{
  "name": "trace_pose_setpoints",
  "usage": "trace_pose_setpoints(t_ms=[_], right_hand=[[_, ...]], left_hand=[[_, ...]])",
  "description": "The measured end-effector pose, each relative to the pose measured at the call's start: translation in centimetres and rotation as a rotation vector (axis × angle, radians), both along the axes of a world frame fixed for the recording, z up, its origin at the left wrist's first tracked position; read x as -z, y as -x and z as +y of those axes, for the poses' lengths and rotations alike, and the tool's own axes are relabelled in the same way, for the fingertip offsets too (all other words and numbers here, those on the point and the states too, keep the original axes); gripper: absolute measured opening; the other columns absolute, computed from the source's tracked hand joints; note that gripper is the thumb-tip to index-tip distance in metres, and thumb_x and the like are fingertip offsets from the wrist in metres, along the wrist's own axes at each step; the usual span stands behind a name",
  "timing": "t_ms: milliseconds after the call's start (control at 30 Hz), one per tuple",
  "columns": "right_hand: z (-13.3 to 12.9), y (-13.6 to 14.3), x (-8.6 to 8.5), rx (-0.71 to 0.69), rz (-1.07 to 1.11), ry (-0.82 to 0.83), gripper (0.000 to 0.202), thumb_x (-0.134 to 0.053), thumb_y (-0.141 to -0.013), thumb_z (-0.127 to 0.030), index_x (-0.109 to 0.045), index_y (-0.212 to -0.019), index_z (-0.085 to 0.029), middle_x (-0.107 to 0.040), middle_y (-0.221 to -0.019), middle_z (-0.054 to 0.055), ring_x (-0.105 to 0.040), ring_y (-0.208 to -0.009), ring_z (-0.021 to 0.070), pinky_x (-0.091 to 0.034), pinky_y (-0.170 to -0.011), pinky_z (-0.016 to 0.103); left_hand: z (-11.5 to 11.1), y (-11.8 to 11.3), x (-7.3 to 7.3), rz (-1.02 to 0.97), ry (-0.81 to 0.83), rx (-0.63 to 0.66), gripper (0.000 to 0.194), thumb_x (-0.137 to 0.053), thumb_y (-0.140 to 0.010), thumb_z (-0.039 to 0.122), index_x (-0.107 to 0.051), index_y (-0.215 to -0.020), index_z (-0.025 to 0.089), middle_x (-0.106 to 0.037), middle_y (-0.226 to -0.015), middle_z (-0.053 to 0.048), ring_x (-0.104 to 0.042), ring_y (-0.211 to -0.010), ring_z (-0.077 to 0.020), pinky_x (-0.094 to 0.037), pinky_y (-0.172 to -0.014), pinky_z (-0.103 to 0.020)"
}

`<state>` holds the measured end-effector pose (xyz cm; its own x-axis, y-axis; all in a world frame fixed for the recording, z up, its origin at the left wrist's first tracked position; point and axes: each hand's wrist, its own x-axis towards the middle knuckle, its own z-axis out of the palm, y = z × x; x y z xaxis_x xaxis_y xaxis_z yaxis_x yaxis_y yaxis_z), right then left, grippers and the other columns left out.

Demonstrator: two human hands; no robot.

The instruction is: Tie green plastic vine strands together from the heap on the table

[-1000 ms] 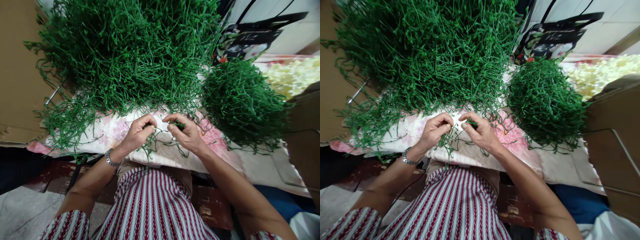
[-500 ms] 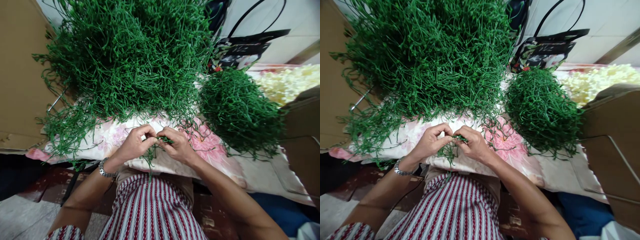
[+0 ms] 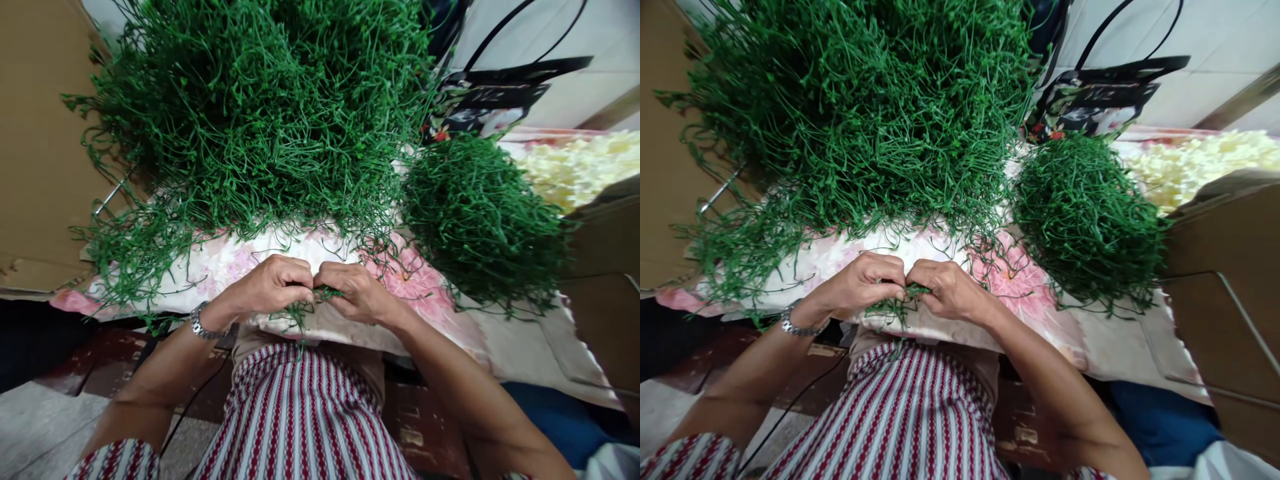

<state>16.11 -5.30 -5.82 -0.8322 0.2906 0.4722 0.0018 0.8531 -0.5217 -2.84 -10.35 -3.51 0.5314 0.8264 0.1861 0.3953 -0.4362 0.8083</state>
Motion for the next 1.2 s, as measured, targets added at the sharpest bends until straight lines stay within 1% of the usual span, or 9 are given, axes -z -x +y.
trace_pose_setpoints(t_ms=[233,333,433,533,700,833,933,1033,1200], right_hand=[[-0.2,0.1,-1.4,-0.187,-0.201,0.098,0.012,-0.044,-0.073,-0.005,-0.046,-0.07,-0.016,-0.049,-0.065,0.0,-0.047,-0.064,0.0107,-0.038,-0.06,0.022],[-0.1,-0.2,-1.9,-0.22,-0.255,0.077,0.014,-0.043,-0.07,-0.003,-0.046,-0.068,-0.016,-0.049,-0.065,0.0,-0.046,-0.064,0.0108,-0.036,-0.058,0.021],[0.6,-0.7,-2.6,-0.093,-0.168,0.119,0.01,-0.044,-0.079,-0.008,-0.05,-0.076,-0.016,-0.054,-0.074,0.003,-0.049,-0.071,0.0116,-0.039,-0.064,0.023],[1.2,-0.6,-2.4,0.115,-0.019,0.289,0.011,-0.042,-0.088,-0.018,-0.05,-0.081,-0.016,-0.057,-0.081,0.005,-0.053,-0.077,0.0124,-0.042,-0.071,0.026],[0.1,1.0,-0.2,0.21,0.081,0.648,0.016,-0.039,-0.093,-0.031,-0.047,-0.088,-0.017,-0.046,-0.059,-0.005,-0.046,-0.05,0.0072,-0.037,-0.052,0.02],[-0.7,1.5,0.4,0.241,0.078,0.554,0.022,-0.049,-0.088,-0.035,-0.052,-0.099,-0.017,-0.053,-0.072,-0.001,-0.049,-0.063,0.0089,-0.039,-0.06,0.021],[-0.9,1.3,0.4,0.275,0.05,0.448,0.018,-0.056,-0.084,-0.03,-0.053,-0.094,-0.016,-0.055,-0.076,0.0,-0.051,-0.068,0.0101,-0.038,-0.062,0.022],[-0.9,1.1,0.5,0.303,0.053,0.345,0.012,-0.054,-0.084,-0.026,-0.051,-0.08,-0.015,-0.049,-0.066,-0.002,-0.046,-0.061,0.0087,-0.034,-0.058,0.02],[-0.9,0.8,0.5,0.184,0.0,0.185,0.011,-0.046,-0.084,-0.017,-0.044,-0.073,-0.017,-0.041,-0.063,-0.003,-0.039,-0.057,0.008,-0.03,-0.055,0.02]], left_hand=[[-0.3,0.2,0.1,-0.051,0.064,0.143,0.021,-0.052,-0.08,0.011,-0.051,-0.059,0.013,-0.044,-0.059,0.002,-0.044,-0.059,-0.0087,-0.034,-0.06,-0.022],[-0.3,0.6,0.2,-0.04,0.1,0.14,0.021,-0.053,-0.08,0.013,-0.052,-0.06,0.013,-0.043,-0.058,0.003,-0.043,-0.058,-0.0089,-0.033,-0.059,-0.023],[-0.1,0.8,0.5,-0.206,0.116,-0.032,0.014,-0.06,-0.078,0.018,-0.059,-0.064,0.014,-0.049,-0.062,0.001,-0.046,-0.06,-0.0092,-0.035,-0.058,-0.022],[0.1,0.4,1.0,-0.369,0.075,-0.234,0.005,-0.066,-0.074,0.02,-0.066,-0.071,0.016,-0.053,-0.064,0.0,-0.048,-0.062,-0.01,-0.037,-0.059,-0.023],[-0.4,-0.9,1.8,-0.435,0.029,-0.424,0.005,-0.065,-0.074,0.017,-0.069,-0.077,0.017,-0.062,-0.071,-0.002,-0.055,-0.069,-0.0117,-0.042,-0.066,-0.024],[-1.0,-1.6,2.1,-0.468,0.034,-0.573,0.005,-0.065,-0.072,0.013,-0.067,-0.075,0.017,-0.064,-0.071,0.0,-0.057,-0.069,-0.0108,-0.044,-0.065,-0.021],[-1.3,-2.0,2.2,-0.43,-0.016,-0.607,0.006,-0.062,-0.074,0.012,-0.067,-0.075,0.017,-0.066,-0.072,0.0,-0.059,-0.069,-0.0102,-0.045,-0.066,-0.02],[-1.5,-2.1,1.9,-0.345,-0.05,-0.549,0.009,-0.058,-0.077,0.014,-0.066,-0.08,0.016,-0.066,-0.076,-0.002,-0.059,-0.072,-0.011,-0.045,-0.069,-0.021],[-1.4,-1.0,0.8,-0.151,0.101,-0.404,0.004,-0.057,-0.077,0.018,-0.06,-0.079,0.015,-0.059,-0.07,0.001,-0.052,-0.065,-0.0098,-0.041,-0.061,-0.02]])
